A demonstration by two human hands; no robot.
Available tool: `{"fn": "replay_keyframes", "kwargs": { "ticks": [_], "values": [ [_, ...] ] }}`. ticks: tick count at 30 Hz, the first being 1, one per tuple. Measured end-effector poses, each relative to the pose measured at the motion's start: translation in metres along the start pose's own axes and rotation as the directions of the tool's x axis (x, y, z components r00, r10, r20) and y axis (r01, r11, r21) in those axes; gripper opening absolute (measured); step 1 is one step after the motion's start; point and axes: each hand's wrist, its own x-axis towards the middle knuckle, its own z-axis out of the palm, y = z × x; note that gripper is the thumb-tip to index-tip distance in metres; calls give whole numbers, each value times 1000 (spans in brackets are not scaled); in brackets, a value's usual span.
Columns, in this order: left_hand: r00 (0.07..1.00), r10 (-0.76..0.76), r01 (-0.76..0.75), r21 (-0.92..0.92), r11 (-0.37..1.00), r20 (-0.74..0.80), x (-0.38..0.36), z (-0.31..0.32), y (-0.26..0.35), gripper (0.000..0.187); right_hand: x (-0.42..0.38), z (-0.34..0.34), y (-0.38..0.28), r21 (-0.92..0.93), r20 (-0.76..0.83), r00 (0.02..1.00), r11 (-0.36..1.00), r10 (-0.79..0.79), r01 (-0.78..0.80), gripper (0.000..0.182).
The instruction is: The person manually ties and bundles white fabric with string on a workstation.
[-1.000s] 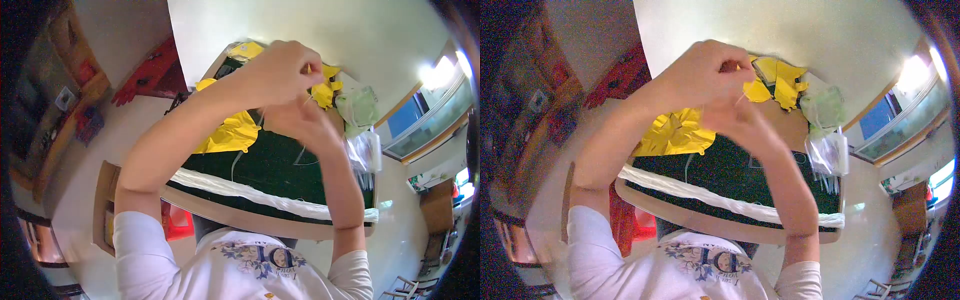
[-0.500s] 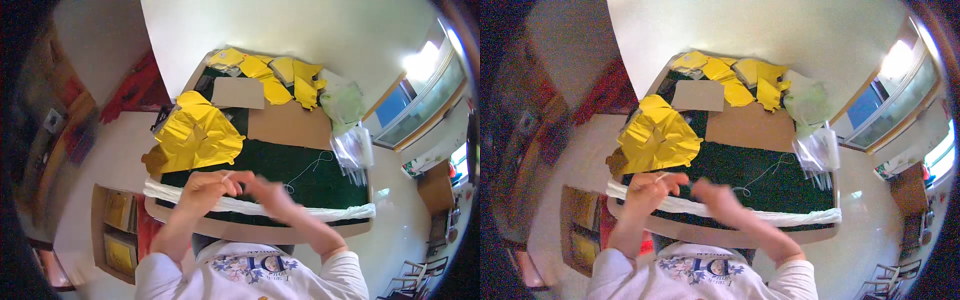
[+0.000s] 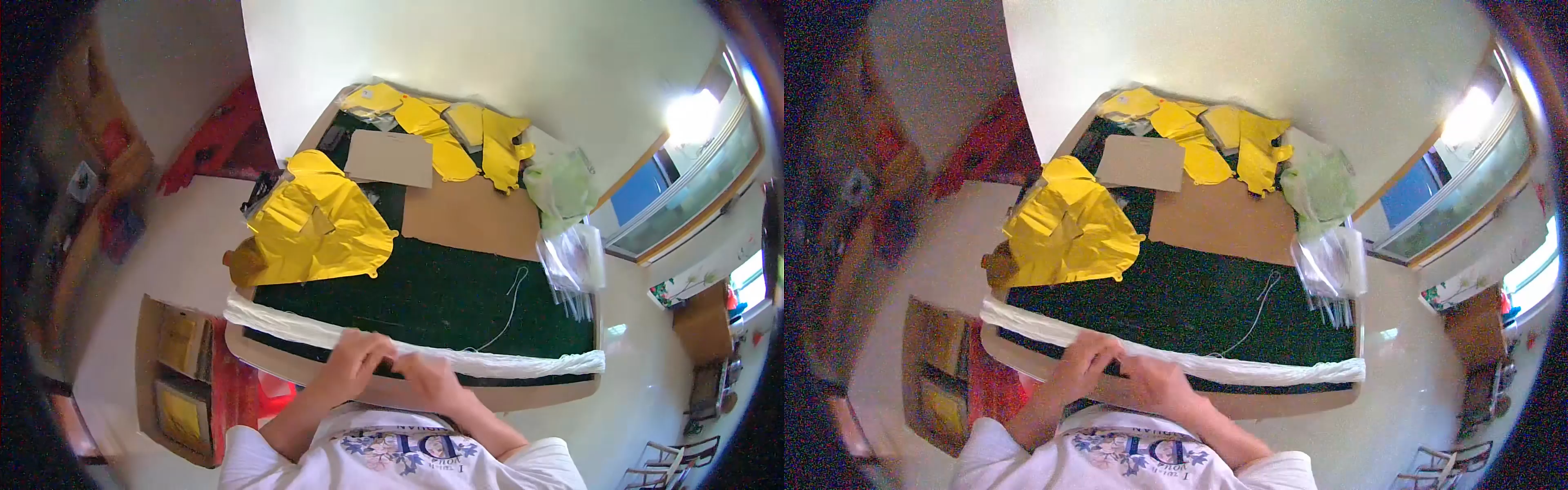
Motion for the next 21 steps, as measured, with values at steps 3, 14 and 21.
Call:
{"fn": "replay_keyframes", "kwargs": {
  "ticks": [3, 14, 21],
  "values": [
    [933, -221, 320, -374, 870, 285, -8, -8, 13, 21, 13, -11, 5, 90, -146, 989, 995, -33, 46, 16],
    [899, -209, 315, -236, 919, 384, -29, -59, 35, 8, 32, 10, -2, 55, 84, 985, 988, -151, 147, 6],
    [963, 226, -136, 463, 876, -145, -19, -64, 21, 15, 34, 4, -31, 237, 126, 966, 953, -225, 191, 10]
  ]
}}
